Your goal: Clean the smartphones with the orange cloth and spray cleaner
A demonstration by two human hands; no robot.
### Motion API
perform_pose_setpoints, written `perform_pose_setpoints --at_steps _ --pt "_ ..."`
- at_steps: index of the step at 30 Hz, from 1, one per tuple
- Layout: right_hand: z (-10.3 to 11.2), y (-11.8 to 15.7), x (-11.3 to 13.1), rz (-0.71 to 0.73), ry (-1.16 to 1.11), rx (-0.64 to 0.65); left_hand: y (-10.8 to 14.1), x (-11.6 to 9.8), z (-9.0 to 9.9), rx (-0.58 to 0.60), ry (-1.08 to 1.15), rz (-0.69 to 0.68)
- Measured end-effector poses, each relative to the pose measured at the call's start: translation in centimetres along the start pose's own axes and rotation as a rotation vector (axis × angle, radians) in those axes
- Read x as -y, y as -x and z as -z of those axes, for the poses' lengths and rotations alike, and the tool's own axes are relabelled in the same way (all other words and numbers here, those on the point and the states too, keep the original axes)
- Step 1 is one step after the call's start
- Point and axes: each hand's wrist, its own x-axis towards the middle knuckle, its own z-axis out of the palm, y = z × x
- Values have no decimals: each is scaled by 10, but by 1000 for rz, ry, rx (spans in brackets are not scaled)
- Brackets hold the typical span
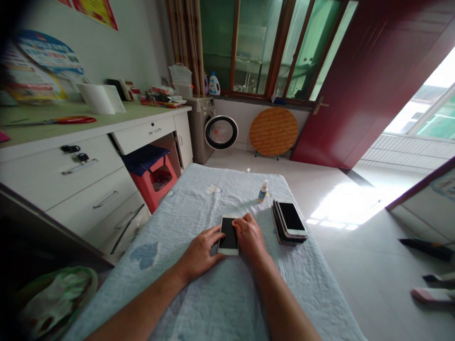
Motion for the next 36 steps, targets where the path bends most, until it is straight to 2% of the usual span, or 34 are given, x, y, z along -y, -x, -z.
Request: perform_pose_setpoints --at_steps 6,13,17,19,24,32,36 --pt "13 8 6 45 -11 178 0 1 1 -18 -19 -10" --pt "39 14 20 86 -151 446 0 2 1 -11 -12 -5" --pt "45 14 21 84 -190 499 -1 -1 4 11 -10 -1" --pt "42 13 18 61 -176 446 -1 -1 5 17 -10 -5" --pt "20 5 7 -12 -106 184 -1 0 5 25 -24 -30" --pt "-8 -8 -3 -61 -4 -147 -1 -3 6 45 -66 -67" --pt "-12 -10 -7 -82 45 -234 -1 -4 5 41 -76 -75"
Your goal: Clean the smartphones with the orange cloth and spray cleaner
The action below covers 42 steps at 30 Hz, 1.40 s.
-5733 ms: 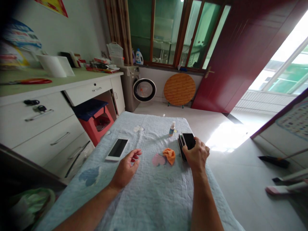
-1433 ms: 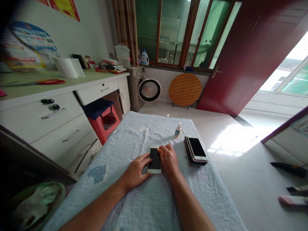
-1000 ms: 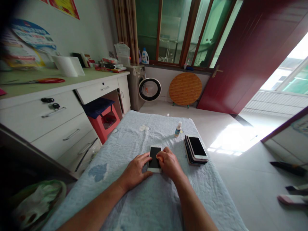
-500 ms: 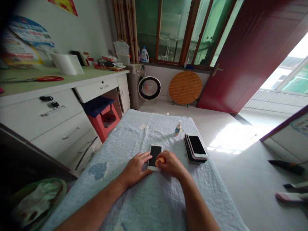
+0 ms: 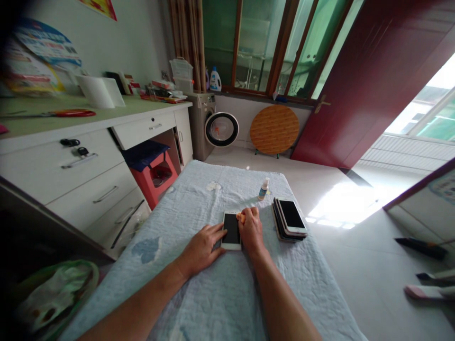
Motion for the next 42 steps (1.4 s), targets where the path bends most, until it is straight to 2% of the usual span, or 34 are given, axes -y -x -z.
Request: perform_pose_setpoints --at_steps 3,7,16,19,24,29,32,37,42 --pt "2 0 1 25 9 33 0 1 -2 1 -7 -3" --pt "3 3 4 108 -15 140 0 0 -2 -8 -5 -10" --pt "-2 7 25 298 -35 283 2 -4 2 -14 -7 -11" --pt "2 6 24 281 35 274 2 -3 0 -11 -34 -9" --pt "5 3 10 136 206 169 1 -3 -2 -5 -66 -7" --pt "-1 1 5 112 247 114 0 -2 -2 10 -84 -16" --pt "-4 1 12 145 207 159 0 -3 -1 19 -93 -14" --pt "-6 3 21 303 159 285 0 -5 1 15 -102 -24" --pt "-4 3 21 277 234 336 1 -4 0 6 -98 -20"
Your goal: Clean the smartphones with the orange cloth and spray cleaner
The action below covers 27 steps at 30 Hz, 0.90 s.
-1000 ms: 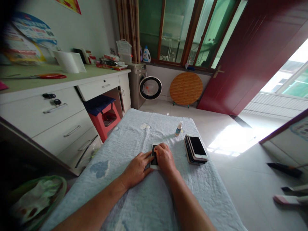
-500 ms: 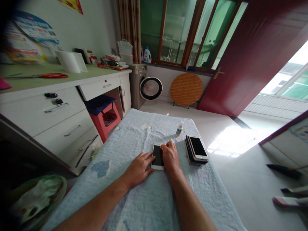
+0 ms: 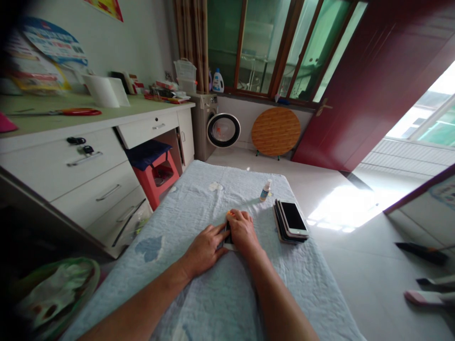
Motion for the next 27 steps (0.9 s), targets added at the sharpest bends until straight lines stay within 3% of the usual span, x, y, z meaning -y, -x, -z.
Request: perform_pose_setpoints --at_steps 4,15,21,27 --pt "3 -1 -2 -27 9 17 1 -1 -2 -1 -1 13" --pt "8 4 -13 -207 72 -83 0 -2 -2 -3 -4 10" --pt "-4 -4 -15 -112 -51 -113 -1 -1 -2 4 -12 -8" --pt "-3 -6 -6 49 -169 -51 0 -3 -2 6 -22 -13"
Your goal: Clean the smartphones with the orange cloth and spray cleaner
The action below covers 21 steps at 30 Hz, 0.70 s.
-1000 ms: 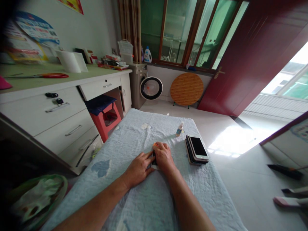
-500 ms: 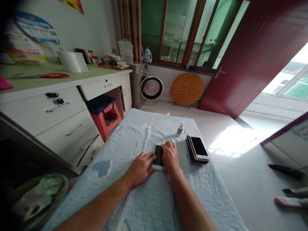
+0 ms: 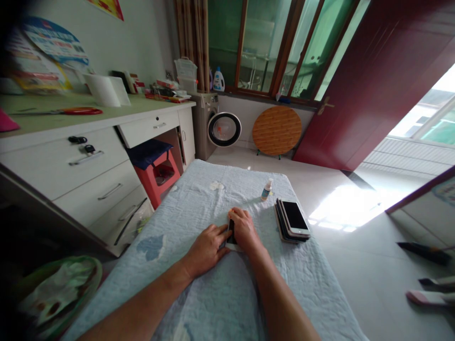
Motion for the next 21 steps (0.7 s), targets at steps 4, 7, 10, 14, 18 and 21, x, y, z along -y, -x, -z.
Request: perform_pose_setpoints --at_steps 4,7,10,14,18,21 --pt "2 1 3 1 77 62 1 -3 0 5 -14 4" --pt "6 1 4 -36 137 86 2 -7 0 -3 -25 15" --pt "10 1 5 -83 162 83 2 -9 0 -7 -25 30" --pt "15 4 0 -151 188 70 2 -11 1 -13 -23 33" --pt "19 7 -8 -216 211 42 2 -11 1 -16 -19 35" --pt "23 10 -13 -258 236 43 2 -10 0 -16 -19 33"
